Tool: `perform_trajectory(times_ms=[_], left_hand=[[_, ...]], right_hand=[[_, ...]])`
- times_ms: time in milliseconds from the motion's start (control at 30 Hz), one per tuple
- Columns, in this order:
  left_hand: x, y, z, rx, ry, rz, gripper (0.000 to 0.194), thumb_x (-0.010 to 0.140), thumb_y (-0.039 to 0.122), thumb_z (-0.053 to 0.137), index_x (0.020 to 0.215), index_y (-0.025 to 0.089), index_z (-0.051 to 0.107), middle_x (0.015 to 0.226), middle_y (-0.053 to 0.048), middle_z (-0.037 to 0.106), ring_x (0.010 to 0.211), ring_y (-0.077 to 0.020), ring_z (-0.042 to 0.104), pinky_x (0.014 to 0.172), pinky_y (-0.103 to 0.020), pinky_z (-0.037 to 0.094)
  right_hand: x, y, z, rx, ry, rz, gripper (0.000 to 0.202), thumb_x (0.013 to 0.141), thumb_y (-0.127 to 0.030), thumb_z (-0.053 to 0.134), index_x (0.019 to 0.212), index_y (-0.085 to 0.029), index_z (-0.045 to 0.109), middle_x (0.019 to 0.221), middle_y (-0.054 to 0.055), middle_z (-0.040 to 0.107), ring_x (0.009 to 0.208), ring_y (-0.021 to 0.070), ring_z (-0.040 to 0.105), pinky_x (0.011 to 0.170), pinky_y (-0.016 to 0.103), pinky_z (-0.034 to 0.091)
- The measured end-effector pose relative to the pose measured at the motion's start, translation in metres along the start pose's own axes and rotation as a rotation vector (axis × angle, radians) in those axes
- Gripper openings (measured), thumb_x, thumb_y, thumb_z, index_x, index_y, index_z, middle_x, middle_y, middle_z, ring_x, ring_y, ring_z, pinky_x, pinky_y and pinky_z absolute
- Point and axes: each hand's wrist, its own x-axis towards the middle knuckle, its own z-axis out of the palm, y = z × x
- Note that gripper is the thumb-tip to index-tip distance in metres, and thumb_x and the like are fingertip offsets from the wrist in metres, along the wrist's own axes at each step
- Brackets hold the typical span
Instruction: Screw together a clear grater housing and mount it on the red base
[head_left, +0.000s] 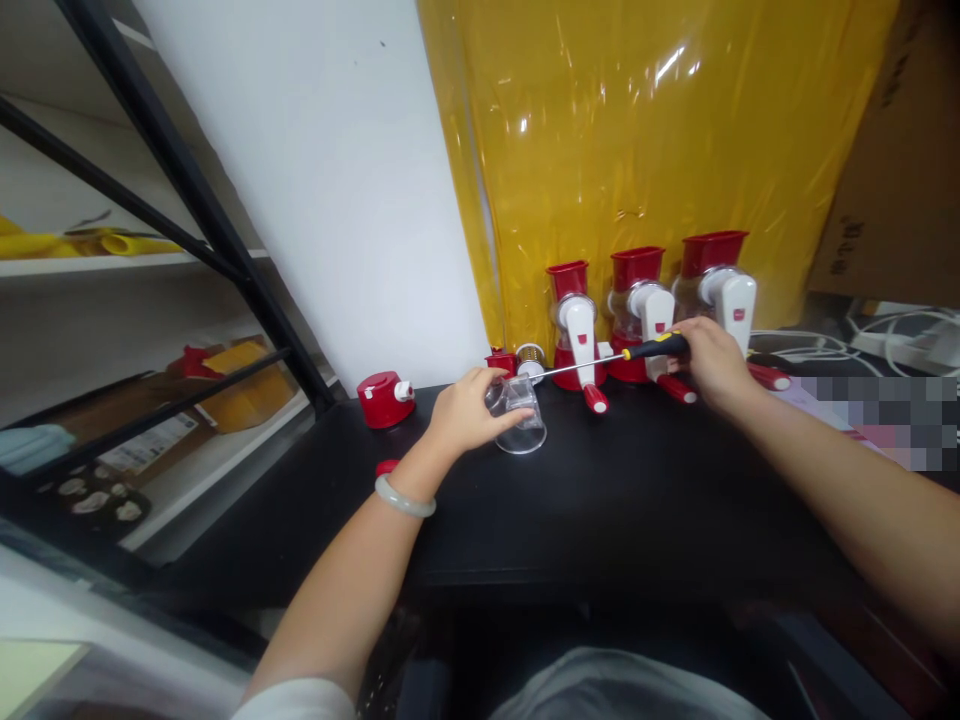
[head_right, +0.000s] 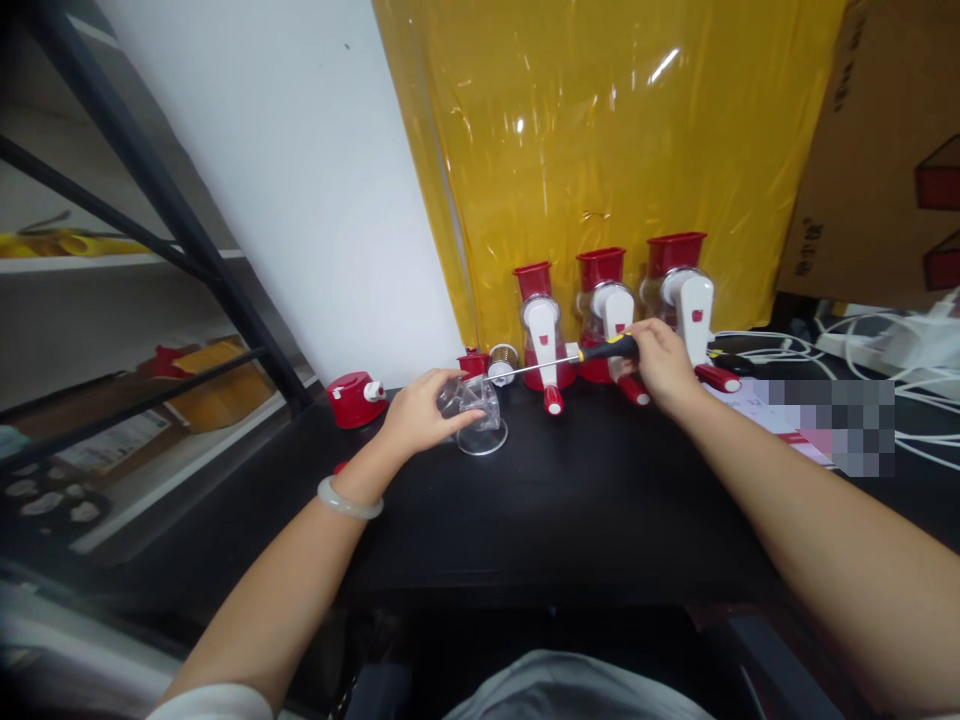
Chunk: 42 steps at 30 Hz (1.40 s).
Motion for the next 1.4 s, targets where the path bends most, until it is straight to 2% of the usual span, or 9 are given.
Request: perform_trajectory(times_ms=[233,533,767,867,1000,1100,1167,1267,1400], left_hand=[[0.0,0.002,-0.001,0.008,-0.004,-0.005,0.062,0.08,0.069,0.072,0.122,0.024,0.064,0.117,-0.011,0.073,0.1,-0.0311,0.072,0.085,-0.046,0.058],[0.0,0.002,-0.001,-0.025,-0.016,-0.001,0.061,0.08,0.067,0.073,0.122,0.024,0.064,0.119,-0.01,0.073,0.1,-0.0303,0.072,0.088,-0.047,0.058],[0.0,0.004,-0.002,-0.003,-0.024,0.0,0.062,0.08,0.069,0.072,0.123,0.025,0.063,0.12,-0.01,0.073,0.1,-0.0302,0.072,0.085,-0.046,0.058],[-0.001,0.003,-0.002,0.01,-0.023,-0.002,0.063,0.08,0.07,0.072,0.123,0.024,0.063,0.118,-0.01,0.073,0.1,-0.0306,0.072,0.084,-0.046,0.058],[0.0,0.002,-0.001,0.014,-0.032,-0.009,0.064,0.081,0.07,0.071,0.123,0.023,0.063,0.112,-0.01,0.073,0.097,-0.0307,0.072,0.082,-0.046,0.058],[0.0,0.001,-0.001,-0.001,-0.032,-0.012,0.063,0.081,0.07,0.071,0.124,0.024,0.063,0.116,-0.01,0.073,0.097,-0.0309,0.072,0.084,-0.047,0.058],[0.0,0.001,-0.001,-0.006,-0.031,-0.014,0.063,0.082,0.07,0.07,0.124,0.024,0.062,0.118,-0.01,0.073,0.098,-0.031,0.072,0.085,-0.048,0.058],[0.0,0.002,-0.001,-0.002,-0.032,-0.014,0.063,0.082,0.07,0.07,0.124,0.024,0.063,0.118,-0.01,0.073,0.097,-0.0308,0.072,0.084,-0.047,0.058],[0.0,0.003,-0.002,-0.005,-0.031,-0.014,0.062,0.081,0.068,0.071,0.123,0.024,0.063,0.117,-0.01,0.073,0.097,-0.0306,0.072,0.085,-0.048,0.058]], right_hand=[[-0.006,-0.007,-0.003,-0.167,-0.047,-0.088,0.034,0.096,-0.049,0.062,0.076,-0.022,0.056,0.043,-0.004,0.049,0.035,0.011,0.042,0.036,0.021,0.033],[0.002,0.004,-0.003,-0.096,-0.041,-0.065,0.031,0.096,-0.047,0.063,0.081,-0.021,0.057,0.049,-0.004,0.052,0.041,0.0113,0.047,0.041,0.02,0.04],[0.0,0.003,-0.008,-0.219,-0.071,-0.016,0.045,0.095,-0.059,0.06,0.07,-0.023,0.051,0.04,-0.004,0.044,0.032,0.0111,0.037,0.033,0.024,0.026],[-0.001,0.0,-0.008,-0.266,-0.05,0.007,0.049,0.097,-0.061,0.053,0.068,-0.022,0.052,0.038,-0.002,0.044,0.031,0.0121,0.037,0.033,0.024,0.027],[0.003,0.002,-0.005,-0.139,-0.036,0.084,0.037,0.099,-0.047,0.046,0.079,-0.02,0.061,0.046,0.0,0.054,0.036,0.0133,0.046,0.037,0.023,0.035],[0.004,0.003,-0.004,-0.038,-0.033,0.124,0.018,0.09,-0.026,0.047,0.083,-0.019,0.062,0.057,0.001,0.062,0.038,0.0112,0.051,0.037,0.02,0.035],[0.004,0.001,-0.003,-0.002,-0.037,0.13,0.014,0.083,-0.018,0.047,0.084,-0.018,0.061,0.062,0.001,0.064,0.038,0.0102,0.052,0.037,0.02,0.035],[0.003,-0.001,-0.002,-0.01,-0.027,0.105,0.014,0.081,-0.013,0.048,0.084,-0.018,0.061,0.058,-0.001,0.062,0.038,0.0102,0.05,0.039,0.02,0.038],[0.002,-0.003,0.0,-0.08,-0.004,0.079,0.014,0.087,-0.013,0.05,0.079,-0.019,0.06,0.051,-0.002,0.056,0.037,0.0103,0.045,0.038,0.02,0.036]])
